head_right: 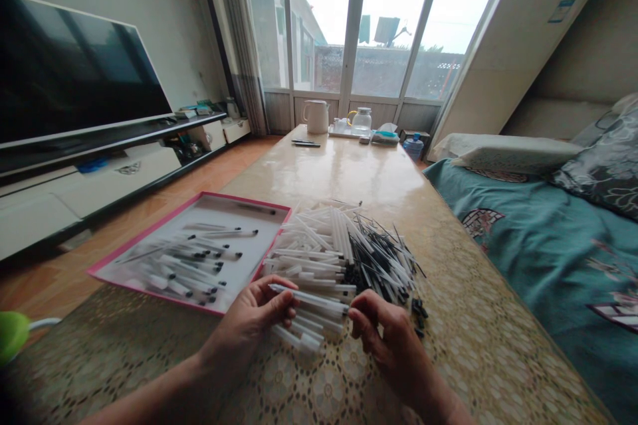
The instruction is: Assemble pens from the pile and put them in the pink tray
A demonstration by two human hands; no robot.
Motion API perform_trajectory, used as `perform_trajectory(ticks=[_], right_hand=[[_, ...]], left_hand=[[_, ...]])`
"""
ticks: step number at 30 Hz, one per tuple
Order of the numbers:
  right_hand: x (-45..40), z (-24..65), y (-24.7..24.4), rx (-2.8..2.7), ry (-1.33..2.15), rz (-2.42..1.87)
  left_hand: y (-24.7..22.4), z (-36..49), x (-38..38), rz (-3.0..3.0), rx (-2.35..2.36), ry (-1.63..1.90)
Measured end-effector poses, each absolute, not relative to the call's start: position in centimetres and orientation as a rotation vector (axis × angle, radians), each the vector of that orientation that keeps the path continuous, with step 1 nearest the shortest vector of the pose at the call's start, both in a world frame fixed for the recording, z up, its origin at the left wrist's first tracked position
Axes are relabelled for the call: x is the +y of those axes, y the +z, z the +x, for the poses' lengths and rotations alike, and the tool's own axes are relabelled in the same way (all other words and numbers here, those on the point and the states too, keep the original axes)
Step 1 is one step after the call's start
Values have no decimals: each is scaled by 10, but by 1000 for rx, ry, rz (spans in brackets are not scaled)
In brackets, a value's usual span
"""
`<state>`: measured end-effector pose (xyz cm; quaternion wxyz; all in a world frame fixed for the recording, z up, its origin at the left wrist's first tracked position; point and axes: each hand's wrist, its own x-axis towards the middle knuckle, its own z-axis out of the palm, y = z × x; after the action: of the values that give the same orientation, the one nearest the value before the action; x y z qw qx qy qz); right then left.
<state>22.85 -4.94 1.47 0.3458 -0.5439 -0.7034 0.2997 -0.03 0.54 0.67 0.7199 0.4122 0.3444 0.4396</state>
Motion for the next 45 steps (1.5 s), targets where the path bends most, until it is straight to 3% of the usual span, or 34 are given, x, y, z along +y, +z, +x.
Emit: perform_trajectory(ticks=[21, 45], right_hand=[[-49, 229, 13, -1946, 584, -1477], [-48, 230, 8, -1957, 656, -1497]], left_hand=[[2, -2, 9, 958, 773, 937], [5, -2, 9, 977, 790, 930]])
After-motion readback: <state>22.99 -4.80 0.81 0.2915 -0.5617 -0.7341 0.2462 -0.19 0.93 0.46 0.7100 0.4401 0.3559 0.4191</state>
